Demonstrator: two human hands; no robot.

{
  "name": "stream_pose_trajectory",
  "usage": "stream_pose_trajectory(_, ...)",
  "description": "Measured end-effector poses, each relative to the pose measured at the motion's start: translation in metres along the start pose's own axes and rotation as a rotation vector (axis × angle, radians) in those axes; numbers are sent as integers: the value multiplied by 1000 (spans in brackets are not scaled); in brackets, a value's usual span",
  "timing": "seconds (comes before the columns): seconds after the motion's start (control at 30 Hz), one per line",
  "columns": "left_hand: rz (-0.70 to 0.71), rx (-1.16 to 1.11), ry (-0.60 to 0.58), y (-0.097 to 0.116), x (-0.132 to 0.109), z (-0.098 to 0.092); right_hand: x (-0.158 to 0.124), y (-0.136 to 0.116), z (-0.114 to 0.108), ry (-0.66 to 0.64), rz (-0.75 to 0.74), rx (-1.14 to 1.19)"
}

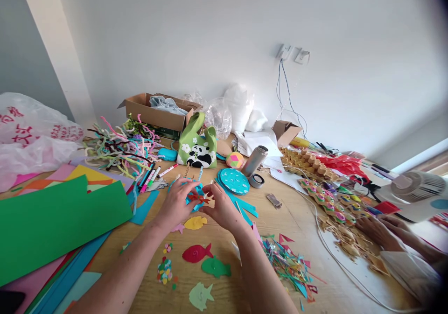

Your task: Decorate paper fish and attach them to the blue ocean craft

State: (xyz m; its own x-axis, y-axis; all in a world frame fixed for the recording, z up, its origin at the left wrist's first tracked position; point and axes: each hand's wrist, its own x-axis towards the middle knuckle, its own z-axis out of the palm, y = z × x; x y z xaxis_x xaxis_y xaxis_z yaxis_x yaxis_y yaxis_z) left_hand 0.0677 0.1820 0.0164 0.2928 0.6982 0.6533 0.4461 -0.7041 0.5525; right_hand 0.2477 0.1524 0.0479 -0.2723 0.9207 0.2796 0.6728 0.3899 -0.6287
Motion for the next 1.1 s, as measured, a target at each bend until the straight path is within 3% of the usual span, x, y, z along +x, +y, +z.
stream_pose_trajectory(0.23,-71,-82,-4,-5,-3,4,0,4,2,19,-13,0)
stream_pose_trajectory(0.5,-58,-165,24,-4,-1,4,0,4,1,25,13,2)
stream_pose_trajectory(1.1,-123,-192,18,-5,1,2,0,-1,7,9,28,-10)
